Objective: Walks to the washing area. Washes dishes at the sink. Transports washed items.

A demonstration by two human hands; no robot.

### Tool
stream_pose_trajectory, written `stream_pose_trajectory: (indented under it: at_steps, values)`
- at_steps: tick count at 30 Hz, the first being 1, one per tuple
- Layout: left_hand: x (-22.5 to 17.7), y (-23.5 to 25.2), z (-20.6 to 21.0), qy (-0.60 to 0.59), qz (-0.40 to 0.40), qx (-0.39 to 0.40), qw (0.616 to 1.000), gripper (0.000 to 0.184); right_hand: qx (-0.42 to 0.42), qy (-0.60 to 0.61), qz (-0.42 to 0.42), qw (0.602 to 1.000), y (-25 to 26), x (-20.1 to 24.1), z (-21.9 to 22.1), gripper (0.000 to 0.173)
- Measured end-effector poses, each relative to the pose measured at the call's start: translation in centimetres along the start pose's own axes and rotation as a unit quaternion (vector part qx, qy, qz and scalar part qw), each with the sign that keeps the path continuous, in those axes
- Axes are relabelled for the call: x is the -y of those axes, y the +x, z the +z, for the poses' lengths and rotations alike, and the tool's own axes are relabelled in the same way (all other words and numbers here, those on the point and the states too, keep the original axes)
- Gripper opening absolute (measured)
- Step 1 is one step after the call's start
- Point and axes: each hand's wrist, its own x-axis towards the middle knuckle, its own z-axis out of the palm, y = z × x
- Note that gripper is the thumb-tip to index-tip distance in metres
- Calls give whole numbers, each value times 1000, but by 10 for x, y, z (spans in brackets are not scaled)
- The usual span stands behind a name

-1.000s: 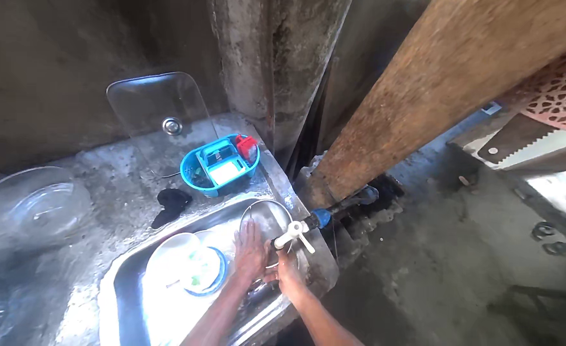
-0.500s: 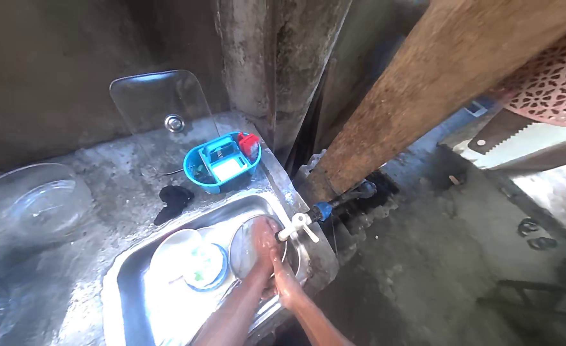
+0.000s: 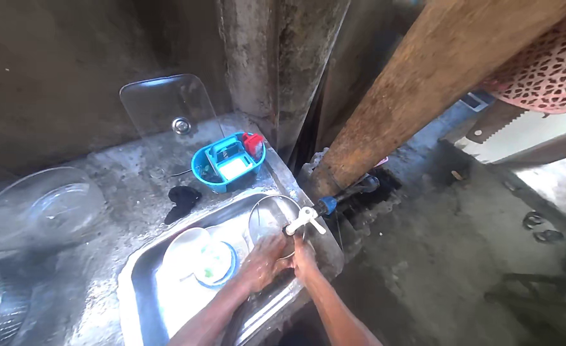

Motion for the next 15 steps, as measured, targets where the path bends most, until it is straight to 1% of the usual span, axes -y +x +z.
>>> stream_pose_trajectory:
  at_steps: [1,2,3,4,5,6,7,8,9,10,11,12,13,14,15]
  values:
    - [7,-14,4,54,-17,-25,998,72,0,15,-6,1000,6,0,2,59]
    - [12,-26,8,83,-37,-74,993,67,3,29,-10,1000,9,1,5,52]
    - [16,-33,13,86,-52,-154,983,65,8,46,-17,999,12,2,9,45]
    - [17,-38,17,74,-60,-232,968,68,14,65,-26,997,15,2,14,40]
    - [15,-41,17,47,-71,-288,954,74,19,89,-36,995,19,2,20,38]
    - [9,-43,15,15,-96,-315,944,80,19,116,-43,992,25,3,25,38]
    - [1,-45,10,-29,-146,-302,942,82,17,145,-51,988,31,7,30,40]
    - [-5,-46,4,-87,-206,-261,939,78,16,171,-61,983,37,12,34,42]
    - [-7,-45,-3,-164,-254,-214,929,66,16,198,-70,978,43,16,37,43]
    - [-4,-40,-6,-247,-272,-187,911,48,17,224,-80,971,47,21,40,42]
    - [-1,-32,-9,-318,-265,-180,892,41,24,241,-97,965,50,22,44,39]
    - [0,-22,-10,-363,-255,-179,878,43,43,244,-117,962,52,18,48,36]
    - [0,-9,-11,-372,-249,-185,875,47,60,222,-140,963,52,12,53,34]
    - [-1,6,-11,-352,-246,-200,881,50,71,167,-163,970,48,6,59,35]
    - [-2,20,-10,-319,-245,-224,888,52,78,100,-174,977,40,3,62,41]
